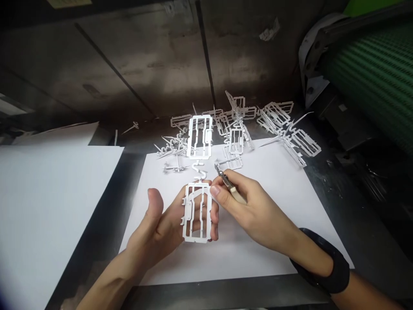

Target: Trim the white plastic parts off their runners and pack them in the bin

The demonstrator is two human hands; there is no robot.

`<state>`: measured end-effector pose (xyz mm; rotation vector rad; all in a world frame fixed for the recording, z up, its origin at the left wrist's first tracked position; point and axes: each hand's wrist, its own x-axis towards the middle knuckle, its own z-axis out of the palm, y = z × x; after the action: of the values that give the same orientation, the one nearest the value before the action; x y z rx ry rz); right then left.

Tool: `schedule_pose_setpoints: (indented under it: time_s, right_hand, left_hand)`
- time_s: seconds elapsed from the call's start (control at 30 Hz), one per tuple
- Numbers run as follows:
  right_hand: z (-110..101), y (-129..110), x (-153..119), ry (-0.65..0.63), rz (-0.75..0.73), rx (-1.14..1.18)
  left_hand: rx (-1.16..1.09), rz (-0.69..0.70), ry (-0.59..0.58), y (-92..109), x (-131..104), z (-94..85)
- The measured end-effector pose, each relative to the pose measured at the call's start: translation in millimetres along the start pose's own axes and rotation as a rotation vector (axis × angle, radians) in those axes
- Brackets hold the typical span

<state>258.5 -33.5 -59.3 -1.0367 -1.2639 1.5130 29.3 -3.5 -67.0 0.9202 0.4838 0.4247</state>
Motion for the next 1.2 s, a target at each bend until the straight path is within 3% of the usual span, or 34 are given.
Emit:
schedule_pose_setpoints:
  time_s: [0.37, 0.7, 0.87, 1.2]
  right_hand:
    - [-2, 0, 0, -0.038, 0.046, 0.117]
    - [-2, 1, 0, 0.024, 0.037, -0.017]
    - [-4, 2, 1, 0.032, 0.009, -0.062]
    - [0, 4, 1, 0.007, 0.008, -0.012]
  left_hand:
    - [-0.049, 0.029, -0.018, 0, 1, 4.8]
    - [-0.027, 0.042, 0.003, 0, 2, 4.2]
    - [0.114, -0.032, 0.031, 10, 1, 8.0]
    - [0.212, 0.016, 0.082, 7, 7, 14.7]
